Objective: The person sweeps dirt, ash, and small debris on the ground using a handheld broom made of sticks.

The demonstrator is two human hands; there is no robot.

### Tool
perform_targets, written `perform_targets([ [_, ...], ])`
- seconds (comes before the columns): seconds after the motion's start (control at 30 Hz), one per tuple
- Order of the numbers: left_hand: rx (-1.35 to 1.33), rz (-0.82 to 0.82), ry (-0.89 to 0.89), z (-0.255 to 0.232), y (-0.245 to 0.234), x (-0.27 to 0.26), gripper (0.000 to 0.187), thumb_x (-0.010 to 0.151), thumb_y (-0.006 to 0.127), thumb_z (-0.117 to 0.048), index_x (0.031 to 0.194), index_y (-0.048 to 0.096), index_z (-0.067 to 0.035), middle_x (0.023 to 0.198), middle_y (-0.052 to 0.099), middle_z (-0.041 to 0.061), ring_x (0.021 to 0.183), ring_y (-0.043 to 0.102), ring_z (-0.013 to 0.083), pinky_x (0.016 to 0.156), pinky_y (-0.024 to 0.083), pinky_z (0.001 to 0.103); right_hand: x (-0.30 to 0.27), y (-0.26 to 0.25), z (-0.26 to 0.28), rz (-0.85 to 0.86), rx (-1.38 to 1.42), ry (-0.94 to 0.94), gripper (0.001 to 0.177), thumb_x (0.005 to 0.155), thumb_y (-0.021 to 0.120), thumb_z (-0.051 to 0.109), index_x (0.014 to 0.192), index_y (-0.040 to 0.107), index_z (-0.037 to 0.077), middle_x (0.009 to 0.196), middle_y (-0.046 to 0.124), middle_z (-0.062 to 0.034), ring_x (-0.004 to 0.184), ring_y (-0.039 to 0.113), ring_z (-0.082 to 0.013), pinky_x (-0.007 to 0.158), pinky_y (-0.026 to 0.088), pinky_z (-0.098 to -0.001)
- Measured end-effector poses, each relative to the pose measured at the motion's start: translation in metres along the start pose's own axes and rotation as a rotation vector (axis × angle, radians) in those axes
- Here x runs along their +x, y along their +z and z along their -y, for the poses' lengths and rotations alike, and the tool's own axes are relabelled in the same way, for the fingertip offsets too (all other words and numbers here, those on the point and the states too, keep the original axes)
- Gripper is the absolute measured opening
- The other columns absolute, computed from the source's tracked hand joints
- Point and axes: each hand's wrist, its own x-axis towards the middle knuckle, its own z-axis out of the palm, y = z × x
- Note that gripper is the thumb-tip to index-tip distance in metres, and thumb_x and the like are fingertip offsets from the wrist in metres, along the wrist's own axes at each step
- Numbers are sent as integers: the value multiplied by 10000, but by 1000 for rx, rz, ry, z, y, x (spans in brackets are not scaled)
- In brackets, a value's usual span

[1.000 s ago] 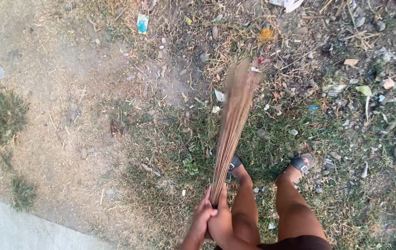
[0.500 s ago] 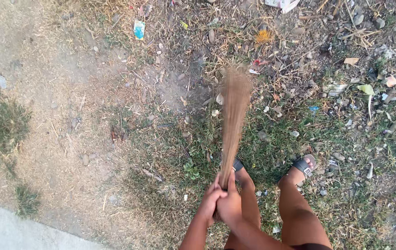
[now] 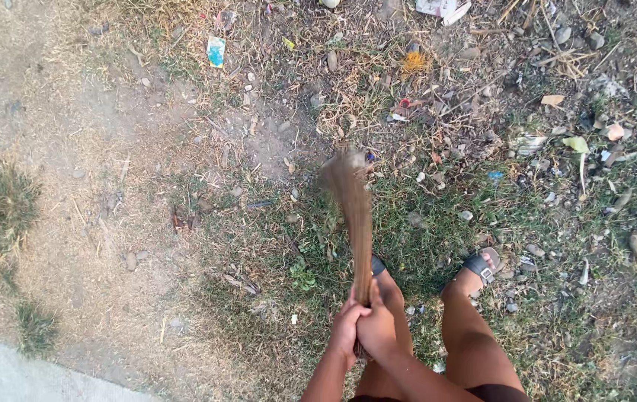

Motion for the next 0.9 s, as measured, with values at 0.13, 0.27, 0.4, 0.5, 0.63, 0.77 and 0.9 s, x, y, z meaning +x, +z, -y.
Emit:
perform_targets([
  [0.13, 186, 206, 49, -8, -13, 2, 921, 781, 620, -96, 1655, 336, -163, 1006, 478, 34, 953, 533, 152, 912, 447, 247, -31, 2, 15, -153, 250, -27, 888, 916, 605, 77, 1646, 110, 179, 1050, 732, -164, 821, 714, -205, 692, 561, -328],
  [0.27, 237, 229, 130, 22, -7, -14, 963, 735, 610, -53, 1638, 290, -149, 975, 503, -42, 883, 512, 115, 843, 435, 249, -56, -12, 9, -172, 479, -223, 847, 919, 549, 0, 1639, 134, 162, 1248, 621, -145, 967, 653, -175, 784, 547, -293],
  [0.4, -60, 125, 204, 85, 11, -30, 924, 769, 596, -72, 1630, 267, -149, 1119, 528, 4, 1001, 542, 150, 919, 429, 280, -60, -36, -23, 66, 560, -17, 824, 921, 542, -47, 1618, 191, 216, 1322, 618, -131, 1019, 641, -178, 861, 533, -293],
  [0.5, -320, 2, 205, 90, 26, -22, 895, 795, 585, -86, 1623, 250, -149, 1226, 547, 38, 1090, 565, 177, 975, 425, 304, -36, -34, -41, 167, 418, -48, 761, 908, 576, 0, 1587, 279, 173, 1372, 617, -138, 1143, 648, -167, 939, 523, -282],
  [0.63, -288, -108, 4, 28, 40, 13, 784, 813, 532, -179, 1578, 362, -181, 1270, 608, 89, 1127, 607, 237, 985, 486, 409, 38, -35, -23, 98, -246, -362, 671, 940, 618, 179, 1563, 373, 131, 1343, 630, -226, 1165, 665, -276, 978, 510, -322],
  [0.77, -28, -15, 240, -18, 59, 16, 824, 794, 594, -160, 1582, 356, -179, 1355, 606, 72, 1203, 601, 197, 1044, 454, 336, 45, -51, 19, 60, -79, -211, 785, 919, 643, 275, 1609, 275, 199, 1203, 721, -201, 1017, 742, -238, 903, 544, -316],
  [0.9, 179, -40, 254, -32, 77, 3, 944, 724, 641, -133, 1612, 335, -222, 1331, 611, 84, 1152, 611, 196, 1003, 478, 329, 22, -66, 43, -58, 161, -298, 785, 940, 625, 225, 1626, 245, 196, 1159, 734, -157, 958, 715, -196, 851, 553, -309],
])
